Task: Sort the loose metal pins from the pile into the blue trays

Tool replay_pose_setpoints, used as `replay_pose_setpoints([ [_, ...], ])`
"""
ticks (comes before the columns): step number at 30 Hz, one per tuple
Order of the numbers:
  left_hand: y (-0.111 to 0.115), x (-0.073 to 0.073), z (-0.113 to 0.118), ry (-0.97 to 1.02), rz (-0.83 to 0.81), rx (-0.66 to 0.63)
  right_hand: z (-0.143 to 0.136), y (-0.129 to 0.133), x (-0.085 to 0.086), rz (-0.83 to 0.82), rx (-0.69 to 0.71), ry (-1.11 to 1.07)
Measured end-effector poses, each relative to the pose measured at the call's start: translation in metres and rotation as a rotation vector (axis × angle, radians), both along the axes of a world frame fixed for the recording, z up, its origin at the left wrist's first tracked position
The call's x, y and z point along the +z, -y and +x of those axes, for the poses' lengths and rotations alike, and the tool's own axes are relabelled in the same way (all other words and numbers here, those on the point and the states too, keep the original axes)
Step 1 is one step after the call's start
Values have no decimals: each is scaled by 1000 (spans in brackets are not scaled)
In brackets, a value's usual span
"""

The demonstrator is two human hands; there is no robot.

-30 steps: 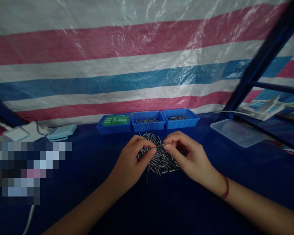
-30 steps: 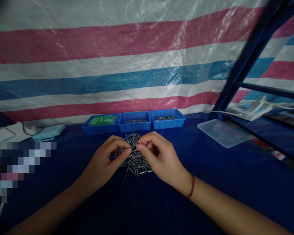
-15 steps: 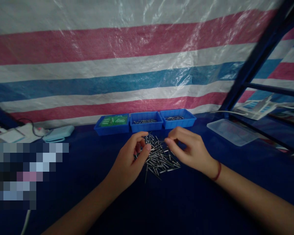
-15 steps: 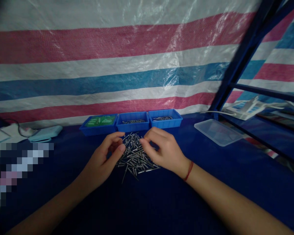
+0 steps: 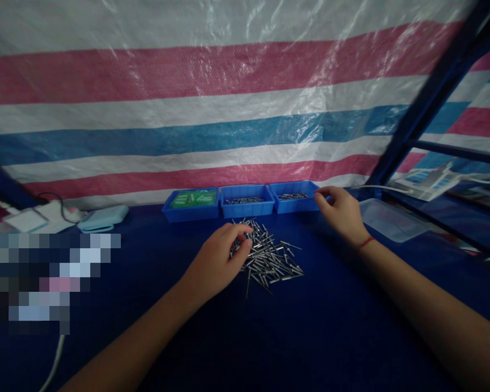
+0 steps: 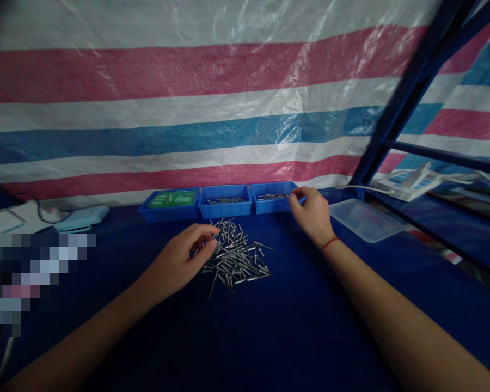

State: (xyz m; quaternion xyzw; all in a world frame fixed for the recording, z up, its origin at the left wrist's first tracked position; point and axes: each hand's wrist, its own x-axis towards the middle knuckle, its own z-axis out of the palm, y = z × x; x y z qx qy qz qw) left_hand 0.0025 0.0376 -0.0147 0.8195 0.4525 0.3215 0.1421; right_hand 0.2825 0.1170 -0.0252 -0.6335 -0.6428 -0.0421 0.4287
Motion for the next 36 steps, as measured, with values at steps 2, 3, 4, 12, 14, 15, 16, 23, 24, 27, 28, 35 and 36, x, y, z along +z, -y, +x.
replay_pose_setpoints([
  [2,-9,0,-9,-142,73,9,-10,6,-1,-26,59,-5],
  [3,-13,-1,-15,-229,92,17,-16,10,-2,-42,98,-4],
  [4,-17,-1,-20,-293,95,44,-22,14,-4,-60,141,2],
  [12,-26,-5,-33,-391,-6,30,-64,54,0,-110,634,55],
  [14,-25,-7,-33,-388,-12,8,-69,61,2,-120,694,54],
  [15,-26,-9,-32,-391,-15,3,-70,63,2,-127,715,53],
  [16,-26,-10,-32,-396,-18,3,-71,65,2,-135,731,53],
  [23,-29,-8,-33,-406,-66,-37,-74,67,0,-175,785,46],
  [24,-29,-7,-33,-396,-73,-44,-74,67,0,-176,789,46],
  [27,-29,-6,-33,-383,-90,-52,-74,68,0,-192,800,44],
  [28,-28,-6,-33,-383,-90,-50,-75,68,0,-200,804,41],
  [35,-30,-11,-36,-397,-68,-88,-75,68,0,-221,824,38],
  [36,-30,-11,-36,-399,-77,-98,-75,68,-1,-219,826,37],
])
